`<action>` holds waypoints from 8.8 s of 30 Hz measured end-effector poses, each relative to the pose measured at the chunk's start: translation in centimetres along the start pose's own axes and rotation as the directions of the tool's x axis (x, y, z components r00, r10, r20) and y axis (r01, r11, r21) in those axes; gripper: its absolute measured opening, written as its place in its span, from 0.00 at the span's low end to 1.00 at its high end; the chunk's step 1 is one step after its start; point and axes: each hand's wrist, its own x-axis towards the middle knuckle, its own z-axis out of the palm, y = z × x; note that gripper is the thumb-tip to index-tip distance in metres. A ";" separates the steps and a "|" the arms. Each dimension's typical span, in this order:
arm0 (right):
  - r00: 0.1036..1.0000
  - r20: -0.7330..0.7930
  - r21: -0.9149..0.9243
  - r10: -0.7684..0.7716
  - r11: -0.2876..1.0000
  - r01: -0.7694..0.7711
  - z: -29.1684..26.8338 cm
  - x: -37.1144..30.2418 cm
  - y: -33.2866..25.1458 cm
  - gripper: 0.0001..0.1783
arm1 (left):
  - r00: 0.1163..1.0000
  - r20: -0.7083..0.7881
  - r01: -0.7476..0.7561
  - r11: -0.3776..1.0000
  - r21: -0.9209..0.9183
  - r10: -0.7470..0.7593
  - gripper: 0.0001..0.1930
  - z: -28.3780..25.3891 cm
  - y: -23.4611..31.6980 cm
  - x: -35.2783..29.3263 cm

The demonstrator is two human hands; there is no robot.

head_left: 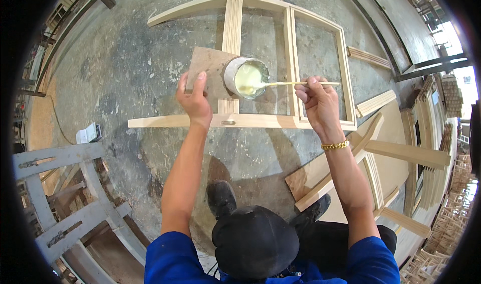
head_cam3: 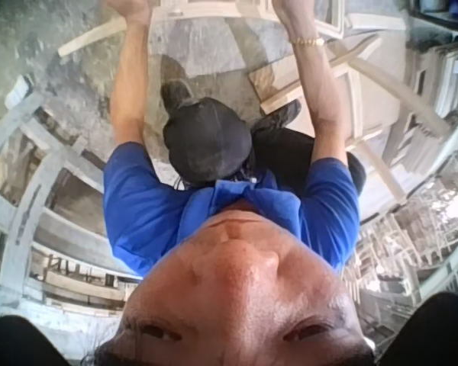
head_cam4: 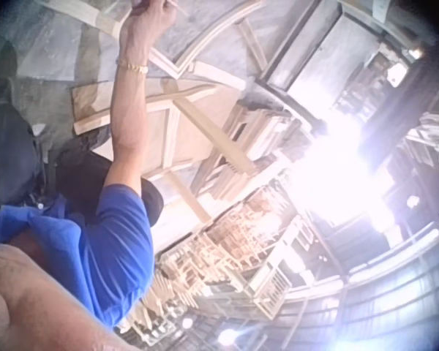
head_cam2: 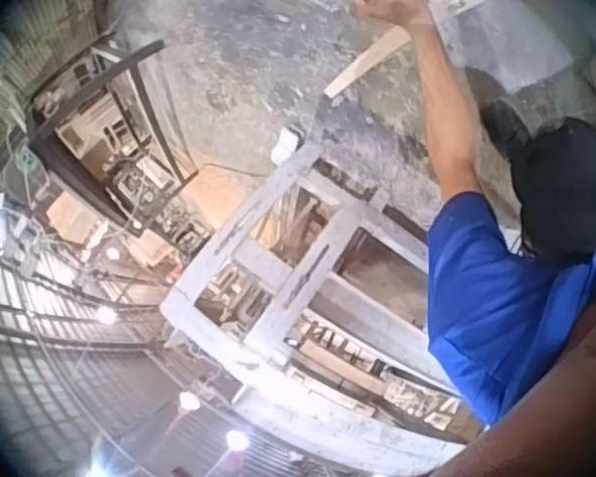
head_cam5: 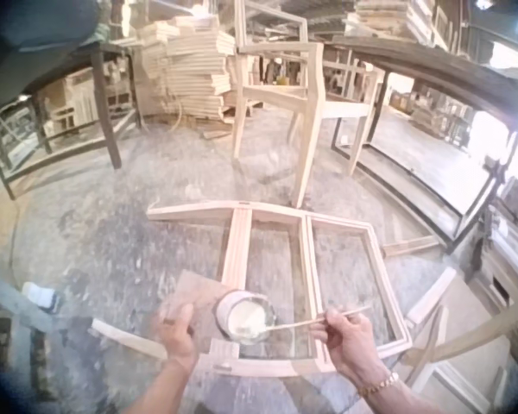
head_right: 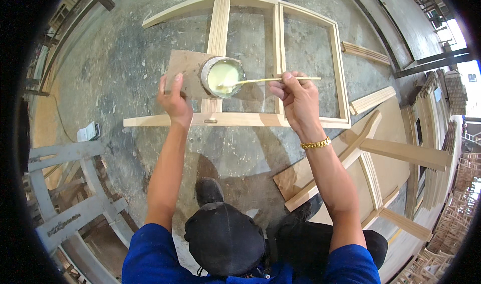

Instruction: The person assembles wooden chair frames by applying glue to joints and inserting wooden slats. They reposition the chair frame multiple times to access different joints and continue gluing and fitting components.

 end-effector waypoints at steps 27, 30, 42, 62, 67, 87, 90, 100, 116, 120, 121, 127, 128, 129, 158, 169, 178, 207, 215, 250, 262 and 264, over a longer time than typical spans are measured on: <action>0.840 0.376 -0.674 -0.390 0.508 0.537 14.5 35.8 0.4 0.11 | 0.993 0.118 -0.080 0.860 0.504 0.023 0.14 7.1 -8.7 9.2; 0.806 0.474 -0.734 -0.355 0.347 0.584 14.4 36.7 0.5 0.12 | 0.993 0.119 -0.081 0.843 0.531 0.020 0.14 7.1 -8.8 9.4; 0.664 0.732 -0.671 -0.151 0.007 0.741 16.5 38.3 -0.4 0.11 | 0.993 0.117 -0.087 0.851 0.518 0.031 0.14 7.2 -9.1 9.3; 0.731 0.632 -0.762 -0.258 -0.035 0.647 18.1 35.7 0.9 0.10 | 0.993 0.097 -0.117 0.795 0.595 0.074 0.20 7.6 -7.9 9.0; 0.772 0.614 -0.787 -0.164 -0.049 0.615 15.5 33.9 -2.8 0.08 | 0.969 0.103 -0.240 0.743 0.624 0.226 0.18 8.1 -7.6 8.3; 0.978 -0.115 -0.512 -0.173 0.854 0.091 -18.0 -16.7 -9.3 0.09 | 0.930 0.006 0.367 0.929 0.048 -0.368 0.19 10.2 -3.2 3.7; 0.669 -0.724 0.011 -0.171 0.966 0.259 -28.2 -26.4 -4.0 0.09 | 0.869 0.330 0.263 0.909 0.324 -0.369 0.19 16.1 -4.0 0.4; 0.382 -0.922 0.277 -0.068 0.574 0.770 -37.3 -24.3 -4.4 0.08 | 0.298 0.726 0.577 0.723 0.379 -0.619 0.10 45.9 -18.5 -20.4; 0.254 -0.964 0.154 -0.077 0.616 0.773 -55.2 -10.7 -13.6 0.11 | 0.331 0.521 0.167 0.592 0.788 -0.787 0.18 30.0 -12.3 -12.0; 0.399 -0.910 0.214 -0.115 0.694 0.688 -55.8 -6.2 -13.4 0.16 | 0.691 0.520 -0.303 0.453 0.839 -0.502 0.20 19.8 -6.4 1.5; 0.491 -0.845 0.170 -0.212 0.764 0.623 -55.8 -6.4 -13.5 0.18 | 0.783 0.501 -0.410 0.298 0.862 -0.370 0.22 17.2 -7.1 2.0; 0.575 -0.808 0.204 -0.132 0.852 0.482 -48.5 -12.3 -11.2 0.19 | 0.943 0.210 -0.291 -0.336 0.896 -0.258 0.46 16.4 -6.0 5.3; 0.750 -0.560 0.006 -0.352 0.904 0.428 -49.8 -15.5 -15.6 0.17 | 0.958 0.143 -0.210 -0.271 0.940 -0.248 0.47 15.8 -7.8 4.0; 0.620 -0.719 -0.055 -0.316 0.914 0.402 -47.9 -16.6 -14.0 0.14 | 0.968 0.140 -0.192 -0.251 0.949 -0.209 0.45 14.9 -8.4 3.8; 0.995 -0.051 0.515 0.082 0.856 -0.045 -4.5 -7.1 0.8 0.23 | 0.904 -0.003 0.307 0.644 0.700 -0.427 0.26 3.8 4.5 6.4; 0.558 0.431 0.116 -0.709 0.657 0.745 12.4 -10.3 -16.8 0.39 | 0.757 0.484 0.543 0.835 -0.092 -0.439 0.28 15.3 17.1 1.9; 0.395 0.593 -0.039 -0.702 0.464 0.885 14.8 -21.7 -26.5 0.38 | 0.610 0.789 0.610 0.680 -0.406 -0.077 0.23 23.5 26.2 -6.4; -0.023 0.709 -0.704 -0.705 -0.709 0.030 12.9 -46.2 -32.7 0.24 | 0.187 0.775 0.264 0.729 -0.632 0.604 0.49 24.2 20.3 -46.5; 0.109 0.740 -0.589 -0.664 -0.717 -0.372 5.4 -50.2 -42.9 0.38 | 0.201 0.928 0.668 0.649 -0.364 0.314 0.27 29.9 18.6 -35.8; 0.282 -0.424 -0.803 -0.861 0.212 -0.557 -25.5 -60.6 -37.6 0.40 | -0.012 0.983 0.461 0.872 0.166 -0.181 0.22 30.1 23.5 -36.5; 0.419 -0.438 -0.787 -0.795 0.114 -0.607 -26.9 -62.2 -39.2 0.35 | -0.280 0.919 0.687 0.610 0.395 -0.279 0.31 32.4 21.3 -35.9; 0.448 -0.528 -0.731 -0.722 0.118 -0.672 -26.7 -60.6 -40.4 0.35 | -0.379 0.890 0.710 0.537 0.455 -0.254 0.29 33.6 21.7 -34.9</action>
